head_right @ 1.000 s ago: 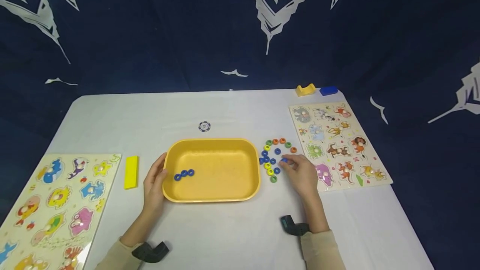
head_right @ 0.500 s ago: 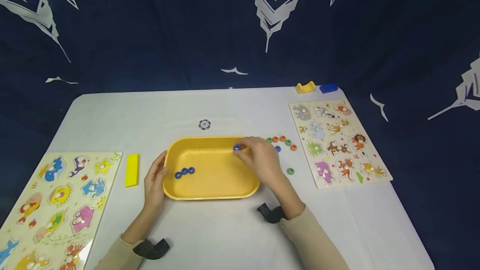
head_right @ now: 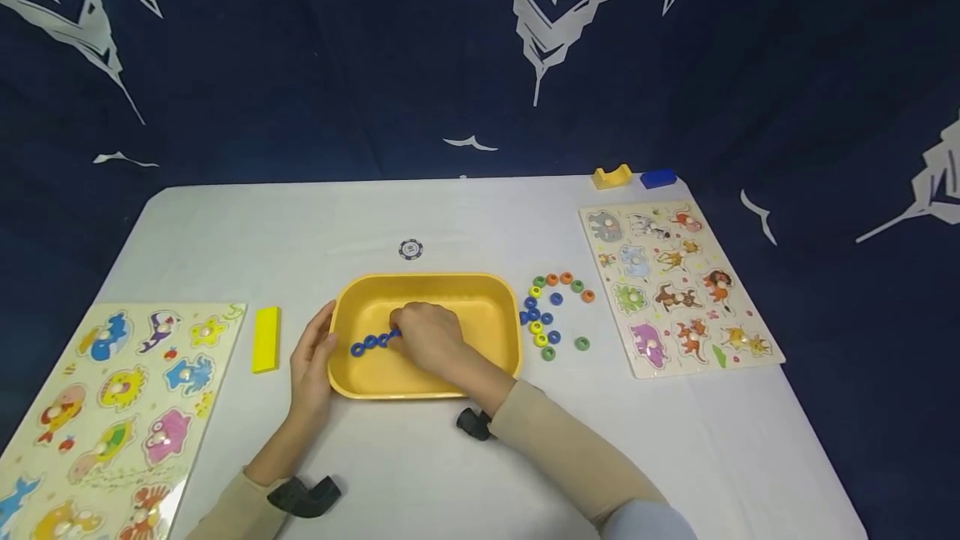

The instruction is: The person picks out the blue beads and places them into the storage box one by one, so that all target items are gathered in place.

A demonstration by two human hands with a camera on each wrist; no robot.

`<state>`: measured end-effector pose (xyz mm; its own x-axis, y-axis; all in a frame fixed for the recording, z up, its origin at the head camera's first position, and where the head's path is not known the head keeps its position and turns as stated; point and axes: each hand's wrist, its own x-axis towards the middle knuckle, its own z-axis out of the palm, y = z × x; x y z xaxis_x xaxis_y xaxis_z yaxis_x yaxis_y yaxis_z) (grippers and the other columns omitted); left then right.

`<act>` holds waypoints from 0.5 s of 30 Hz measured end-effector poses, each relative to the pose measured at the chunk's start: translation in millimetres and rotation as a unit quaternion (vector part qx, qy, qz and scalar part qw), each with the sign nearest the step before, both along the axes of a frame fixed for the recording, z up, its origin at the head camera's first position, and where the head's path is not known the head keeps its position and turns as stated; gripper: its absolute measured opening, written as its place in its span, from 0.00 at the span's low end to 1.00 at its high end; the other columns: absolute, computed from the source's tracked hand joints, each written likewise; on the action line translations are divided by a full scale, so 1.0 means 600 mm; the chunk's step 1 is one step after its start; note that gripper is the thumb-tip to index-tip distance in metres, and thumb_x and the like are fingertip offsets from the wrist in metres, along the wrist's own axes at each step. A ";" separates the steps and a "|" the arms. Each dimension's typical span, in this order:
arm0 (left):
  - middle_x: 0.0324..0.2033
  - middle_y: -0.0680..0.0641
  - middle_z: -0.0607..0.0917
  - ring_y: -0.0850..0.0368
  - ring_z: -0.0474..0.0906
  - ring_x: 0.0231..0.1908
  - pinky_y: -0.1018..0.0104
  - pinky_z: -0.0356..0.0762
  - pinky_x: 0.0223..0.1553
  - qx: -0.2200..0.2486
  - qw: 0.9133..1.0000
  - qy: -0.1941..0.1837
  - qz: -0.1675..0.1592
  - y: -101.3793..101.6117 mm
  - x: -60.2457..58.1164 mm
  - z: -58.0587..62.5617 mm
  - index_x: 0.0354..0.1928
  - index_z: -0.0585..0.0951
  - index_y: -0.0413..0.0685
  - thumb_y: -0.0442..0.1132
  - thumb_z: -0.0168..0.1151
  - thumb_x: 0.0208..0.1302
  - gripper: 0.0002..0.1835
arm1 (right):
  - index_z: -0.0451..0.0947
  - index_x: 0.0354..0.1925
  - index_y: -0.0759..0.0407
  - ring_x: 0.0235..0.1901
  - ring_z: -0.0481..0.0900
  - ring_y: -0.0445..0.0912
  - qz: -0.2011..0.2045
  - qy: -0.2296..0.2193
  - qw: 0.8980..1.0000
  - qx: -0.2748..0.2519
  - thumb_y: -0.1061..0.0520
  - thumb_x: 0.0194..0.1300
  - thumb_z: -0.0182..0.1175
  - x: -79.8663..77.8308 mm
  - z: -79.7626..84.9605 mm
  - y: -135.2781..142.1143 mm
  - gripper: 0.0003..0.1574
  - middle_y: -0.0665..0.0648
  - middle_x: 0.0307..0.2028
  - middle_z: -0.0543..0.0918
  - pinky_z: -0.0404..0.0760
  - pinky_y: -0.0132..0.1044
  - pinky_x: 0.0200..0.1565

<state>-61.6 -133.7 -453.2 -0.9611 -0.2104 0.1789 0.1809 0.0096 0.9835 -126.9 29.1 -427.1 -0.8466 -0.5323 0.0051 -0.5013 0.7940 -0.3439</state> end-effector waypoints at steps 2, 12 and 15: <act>0.57 0.36 0.68 0.42 0.66 0.51 0.76 0.71 0.51 0.001 1.000 0.000 -0.001 -0.001 -0.001 0.001 0.61 0.63 0.36 0.24 0.39 0.63 0.22 | 0.81 0.32 0.48 0.25 0.73 0.38 0.006 -0.015 1.000 -0.002 0.48 0.50 0.64 0.000 -0.002 -0.004 0.10 0.45 0.24 0.77 0.71 0.30 0.23; 0.57 0.37 0.68 0.40 0.65 0.52 0.73 0.71 0.51 -0.002 1.000 -0.012 0.000 -0.002 0.001 0.002 0.61 0.63 0.38 0.25 0.39 0.63 0.23 | 0.80 0.42 0.49 0.25 0.71 0.37 -0.012 0.005 0.997 -0.075 0.49 0.51 0.64 0.018 0.015 0.036 0.18 0.44 0.23 0.76 0.70 0.28 0.25; 0.58 0.39 0.68 0.41 0.65 0.52 0.73 0.72 0.51 0.004 1.000 -0.014 -0.003 -0.004 -0.002 -0.005 0.61 0.64 0.41 0.25 0.40 0.64 0.23 | 0.79 0.43 0.50 0.26 0.71 0.35 -0.029 0.059 0.986 -0.152 0.49 0.51 0.64 0.027 0.023 0.083 0.18 0.43 0.27 0.78 0.71 0.26 0.26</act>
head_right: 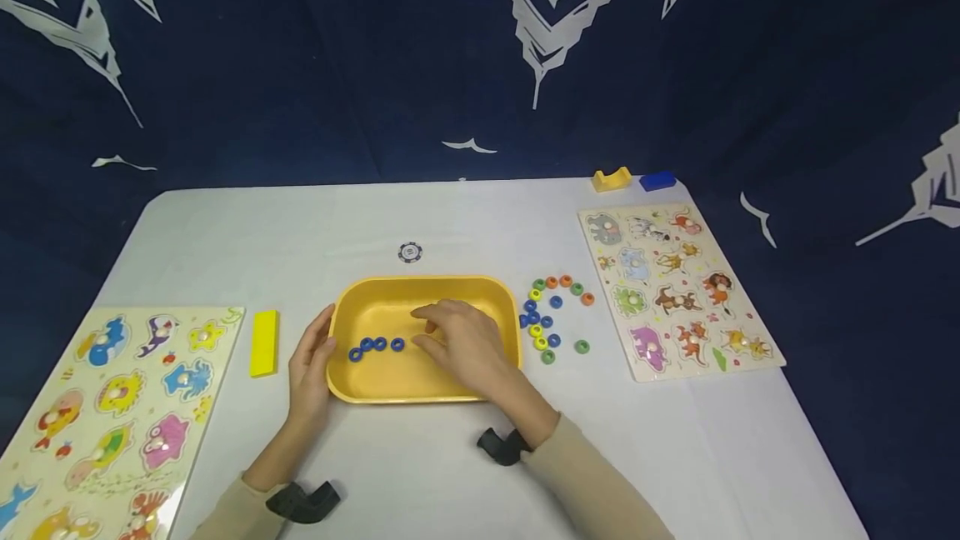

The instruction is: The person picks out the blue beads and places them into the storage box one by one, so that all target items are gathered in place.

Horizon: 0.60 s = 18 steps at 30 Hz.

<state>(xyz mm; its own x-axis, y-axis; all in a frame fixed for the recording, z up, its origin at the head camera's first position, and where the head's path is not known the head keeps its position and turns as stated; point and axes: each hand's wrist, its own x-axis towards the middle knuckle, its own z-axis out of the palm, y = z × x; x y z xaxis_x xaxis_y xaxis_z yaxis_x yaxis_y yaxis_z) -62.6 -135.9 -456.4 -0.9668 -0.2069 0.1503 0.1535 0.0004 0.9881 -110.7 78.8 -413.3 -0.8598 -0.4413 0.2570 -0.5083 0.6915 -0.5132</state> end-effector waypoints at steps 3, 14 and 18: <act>0.58 0.43 0.69 0.45 0.67 0.53 0.72 0.72 0.51 0.000 1.000 0.002 -0.002 -0.004 -0.004 -0.017 0.62 0.65 0.46 0.27 0.40 0.64 0.23 | 0.80 0.42 0.53 0.27 0.72 0.39 -0.027 0.054 0.994 -0.088 0.52 0.49 0.66 0.006 0.004 0.065 0.19 0.47 0.29 0.79 0.73 0.29 0.26; 0.58 0.45 0.69 0.54 0.68 0.52 0.73 0.72 0.51 -0.013 1.000 -0.001 -0.002 -0.011 -0.009 -0.039 0.62 0.64 0.51 0.30 0.41 0.65 0.23 | 0.79 0.44 0.53 0.37 0.71 0.44 -0.159 0.018 0.979 -0.129 0.57 0.47 0.68 0.019 -0.050 0.251 0.21 0.53 0.35 0.80 0.68 0.34 0.35; 0.58 0.44 0.69 0.53 0.68 0.53 0.74 0.71 0.51 -0.005 1.000 -0.005 0.000 -0.009 -0.009 -0.041 0.62 0.64 0.49 0.28 0.41 0.65 0.24 | 0.78 0.44 0.52 0.41 0.71 0.40 -0.155 -0.018 0.981 -0.119 0.53 0.49 0.67 0.016 -0.068 0.268 0.21 0.49 0.37 0.80 0.68 0.30 0.41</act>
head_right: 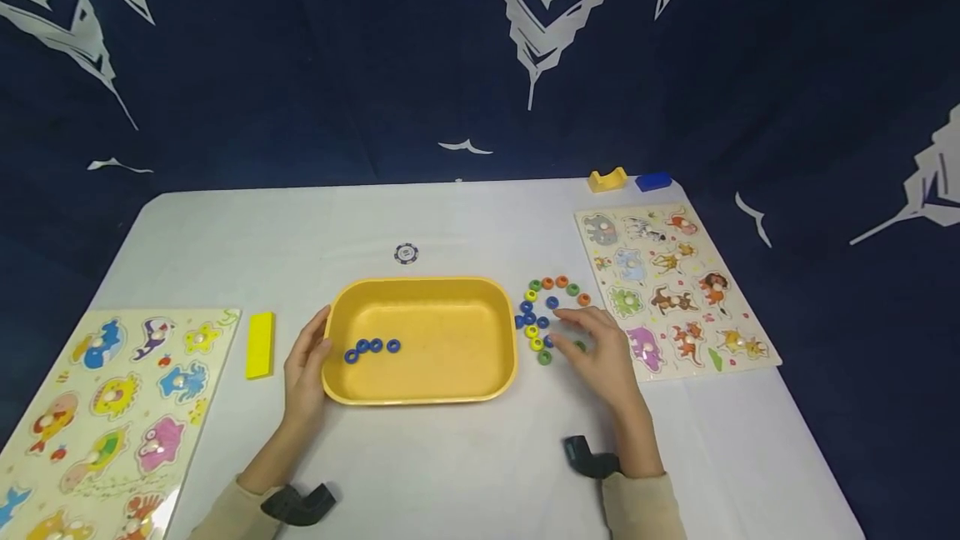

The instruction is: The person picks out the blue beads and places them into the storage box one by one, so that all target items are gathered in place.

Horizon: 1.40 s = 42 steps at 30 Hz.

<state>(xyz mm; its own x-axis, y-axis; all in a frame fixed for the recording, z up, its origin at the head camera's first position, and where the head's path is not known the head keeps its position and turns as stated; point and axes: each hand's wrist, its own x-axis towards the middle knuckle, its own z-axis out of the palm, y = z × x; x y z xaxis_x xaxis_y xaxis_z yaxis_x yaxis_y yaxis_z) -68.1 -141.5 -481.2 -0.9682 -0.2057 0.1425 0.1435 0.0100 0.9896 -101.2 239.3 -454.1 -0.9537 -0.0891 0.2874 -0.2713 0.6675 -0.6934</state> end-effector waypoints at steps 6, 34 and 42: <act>0.58 0.44 0.69 0.54 0.68 0.53 0.74 0.71 0.51 0.001 1.000 0.001 -0.003 0.000 0.002 0.001 0.62 0.64 0.49 0.28 0.41 0.65 0.23 | 0.78 0.43 0.50 0.44 0.70 0.38 0.006 -0.044 0.999 0.011 0.54 0.49 0.66 -0.001 -0.020 0.006 0.19 0.46 0.38 0.80 0.67 0.31 0.47; 0.56 0.38 0.69 0.42 0.66 0.51 0.74 0.72 0.51 -0.007 1.000 -0.003 0.006 0.014 0.012 0.045 0.61 0.63 0.38 0.25 0.40 0.63 0.23 | 0.77 0.36 0.52 0.25 0.70 0.38 0.169 0.013 0.984 0.050 0.58 0.52 0.64 -0.034 0.089 -0.178 0.10 0.43 0.25 0.74 0.72 0.29 0.24; 0.57 0.38 0.69 0.43 0.66 0.52 0.77 0.70 0.51 -0.016 1.000 0.007 0.008 0.013 0.012 0.045 0.61 0.64 0.38 0.26 0.41 0.63 0.23 | 0.77 0.33 0.51 0.22 0.68 0.37 0.183 -0.061 0.958 0.210 0.56 0.52 0.62 -0.028 0.068 -0.293 0.07 0.43 0.20 0.71 0.68 0.27 0.23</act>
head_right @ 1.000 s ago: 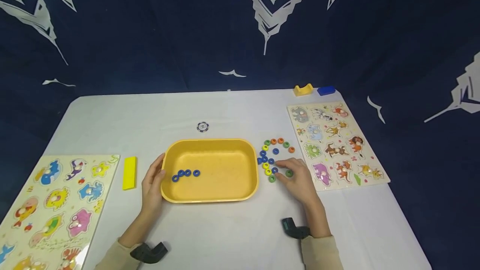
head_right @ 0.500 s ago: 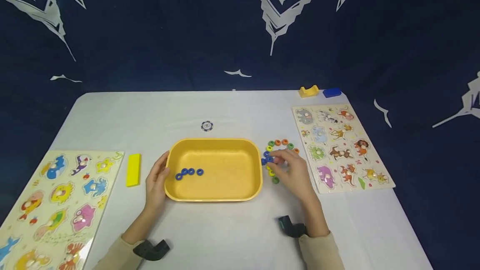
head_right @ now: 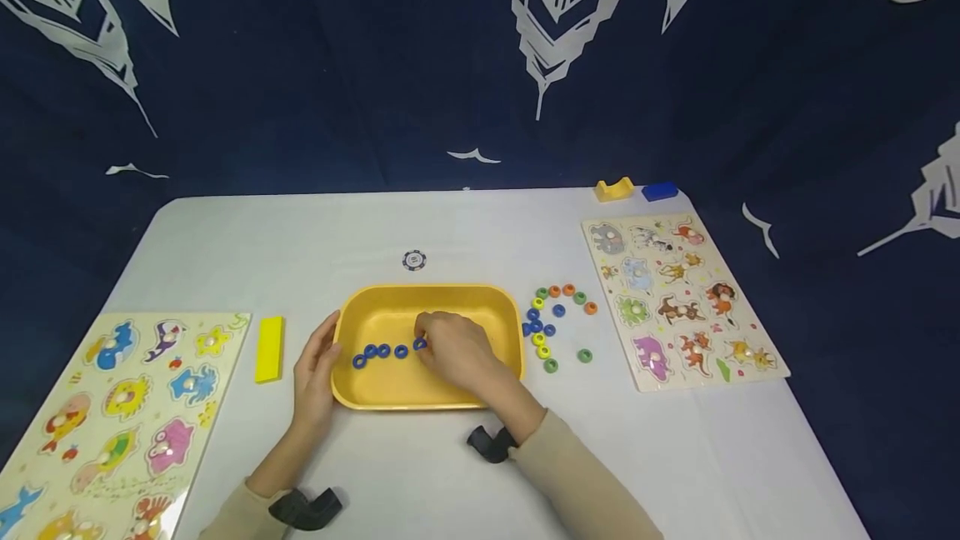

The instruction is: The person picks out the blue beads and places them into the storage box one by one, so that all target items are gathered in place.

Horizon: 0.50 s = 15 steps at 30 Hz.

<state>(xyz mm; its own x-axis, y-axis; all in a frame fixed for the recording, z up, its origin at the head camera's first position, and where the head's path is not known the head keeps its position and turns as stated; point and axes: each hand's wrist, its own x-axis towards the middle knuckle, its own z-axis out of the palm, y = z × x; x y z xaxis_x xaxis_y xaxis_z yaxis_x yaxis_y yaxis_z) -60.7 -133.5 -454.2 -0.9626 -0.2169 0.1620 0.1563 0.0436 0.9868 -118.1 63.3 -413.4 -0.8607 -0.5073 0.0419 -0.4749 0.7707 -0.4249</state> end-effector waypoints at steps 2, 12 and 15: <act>0.57 0.38 0.69 0.43 0.66 0.52 0.79 0.69 0.51 -0.001 1.000 0.002 0.000 0.001 -0.001 0.000 0.61 0.64 0.38 0.26 0.41 0.63 0.23 | 0.77 0.33 0.53 0.22 0.69 0.38 0.005 -0.007 1.000 0.016 0.58 0.51 0.61 -0.001 -0.008 -0.013 0.07 0.43 0.19 0.71 0.68 0.27 0.22; 0.57 0.39 0.68 0.44 0.66 0.53 0.76 0.70 0.52 -0.004 1.000 -0.009 -0.003 0.001 0.001 0.007 0.61 0.64 0.38 0.26 0.40 0.64 0.22 | 0.77 0.42 0.55 0.23 0.71 0.37 0.032 -0.044 0.998 0.014 0.59 0.52 0.61 -0.004 -0.013 -0.021 0.15 0.45 0.22 0.76 0.71 0.26 0.25; 0.57 0.39 0.68 0.45 0.66 0.53 0.76 0.70 0.51 -0.005 1.000 -0.010 -0.003 0.001 0.002 0.008 0.61 0.63 0.38 0.26 0.40 0.64 0.22 | 0.76 0.45 0.53 0.25 0.71 0.35 0.008 -0.018 0.999 -0.025 0.55 0.53 0.61 -0.005 -0.002 0.003 0.18 0.44 0.26 0.77 0.71 0.26 0.27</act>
<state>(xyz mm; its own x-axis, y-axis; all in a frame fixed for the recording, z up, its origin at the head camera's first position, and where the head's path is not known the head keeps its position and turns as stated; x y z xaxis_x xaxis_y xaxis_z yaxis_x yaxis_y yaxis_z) -59.3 -132.6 -449.3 -0.9668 -0.2097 0.1458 0.1377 0.0527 0.9891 -120.8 65.4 -414.4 -0.8535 -0.5198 0.0368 -0.4713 0.7398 -0.4802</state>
